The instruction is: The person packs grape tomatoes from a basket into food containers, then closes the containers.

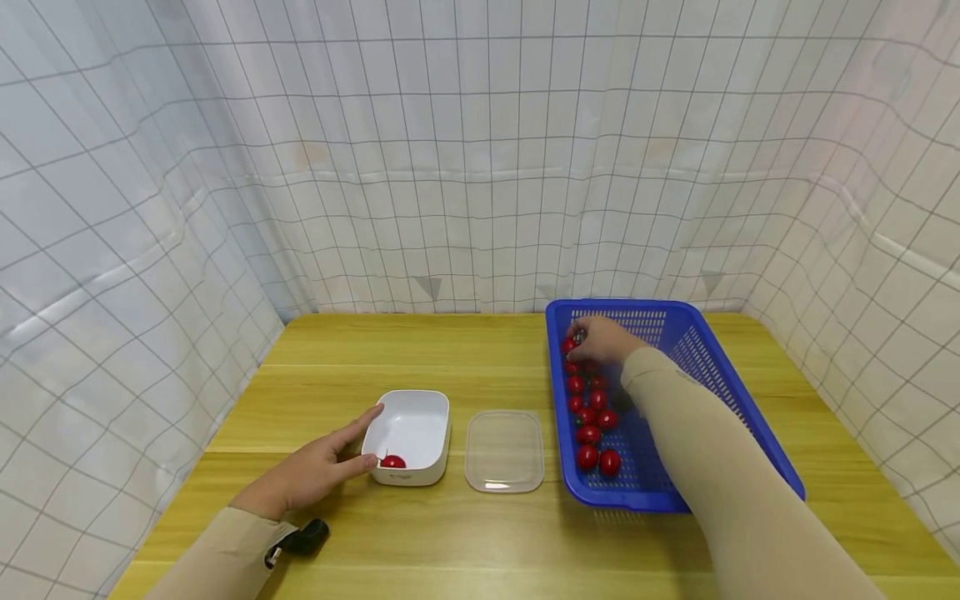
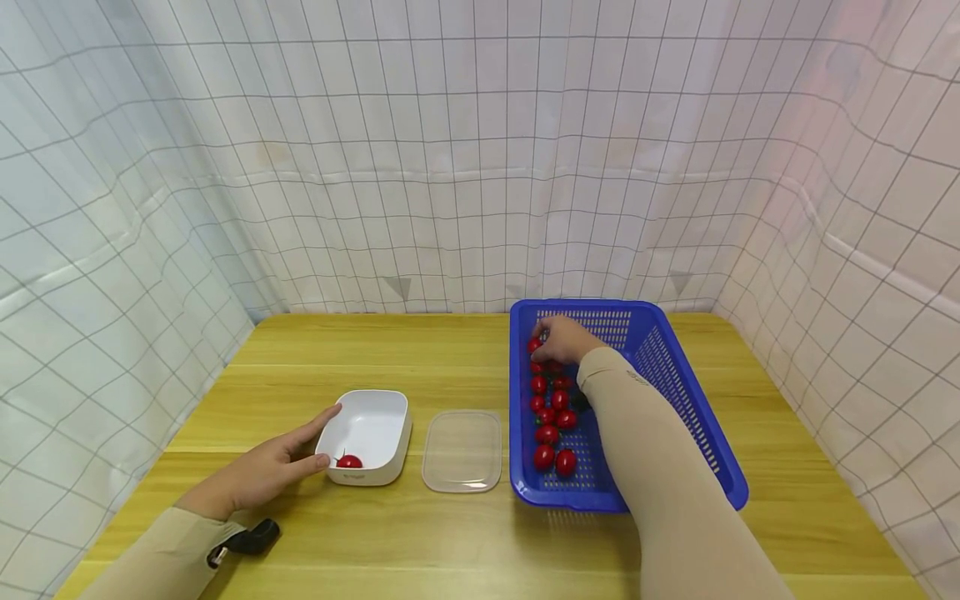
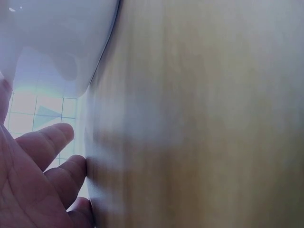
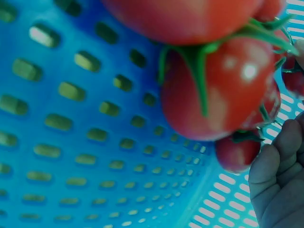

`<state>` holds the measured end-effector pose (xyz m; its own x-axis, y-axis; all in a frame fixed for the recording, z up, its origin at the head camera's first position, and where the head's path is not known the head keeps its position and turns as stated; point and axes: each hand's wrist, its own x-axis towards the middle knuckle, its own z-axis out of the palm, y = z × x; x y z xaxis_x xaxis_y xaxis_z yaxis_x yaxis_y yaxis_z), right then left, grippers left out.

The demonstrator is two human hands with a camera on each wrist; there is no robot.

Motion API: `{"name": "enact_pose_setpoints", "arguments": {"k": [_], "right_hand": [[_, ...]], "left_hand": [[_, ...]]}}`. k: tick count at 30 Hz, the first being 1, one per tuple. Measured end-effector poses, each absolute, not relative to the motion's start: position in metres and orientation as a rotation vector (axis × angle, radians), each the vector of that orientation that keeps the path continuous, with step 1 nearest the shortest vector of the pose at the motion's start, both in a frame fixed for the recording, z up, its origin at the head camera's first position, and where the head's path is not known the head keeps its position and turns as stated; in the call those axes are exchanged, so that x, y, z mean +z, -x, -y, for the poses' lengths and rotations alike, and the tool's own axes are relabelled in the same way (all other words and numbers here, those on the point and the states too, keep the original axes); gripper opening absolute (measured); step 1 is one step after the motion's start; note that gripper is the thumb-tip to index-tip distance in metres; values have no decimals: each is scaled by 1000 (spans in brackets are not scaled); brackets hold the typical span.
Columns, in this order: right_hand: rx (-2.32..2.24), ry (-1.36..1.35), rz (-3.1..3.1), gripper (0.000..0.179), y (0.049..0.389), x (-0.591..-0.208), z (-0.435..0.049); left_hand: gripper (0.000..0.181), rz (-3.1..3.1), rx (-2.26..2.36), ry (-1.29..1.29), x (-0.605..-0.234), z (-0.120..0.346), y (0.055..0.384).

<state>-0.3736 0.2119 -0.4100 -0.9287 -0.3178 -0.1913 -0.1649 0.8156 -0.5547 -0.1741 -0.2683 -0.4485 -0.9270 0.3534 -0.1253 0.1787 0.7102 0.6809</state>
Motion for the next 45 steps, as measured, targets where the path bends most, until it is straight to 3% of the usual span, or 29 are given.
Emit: {"name": "enact_pose_setpoints", "arguments": {"k": [13,24,34,45], "right_hand": [[-928,428,-2761,44,369,-385,-221],[-1092,522,-2738,39,353,-340,-205],[-1114,762,-2636,38,324,-309,-144],[-993,1002,-2513,34,285,-302,-67]], "left_hand": [[76,-2670,1029,-422,-448,268,174],[76,-2658,1029,-397,-446,268,174],[76,-2668,1028,-416,-449,269,177],[76,-2658,1034,-418,-450,269,177]]}}
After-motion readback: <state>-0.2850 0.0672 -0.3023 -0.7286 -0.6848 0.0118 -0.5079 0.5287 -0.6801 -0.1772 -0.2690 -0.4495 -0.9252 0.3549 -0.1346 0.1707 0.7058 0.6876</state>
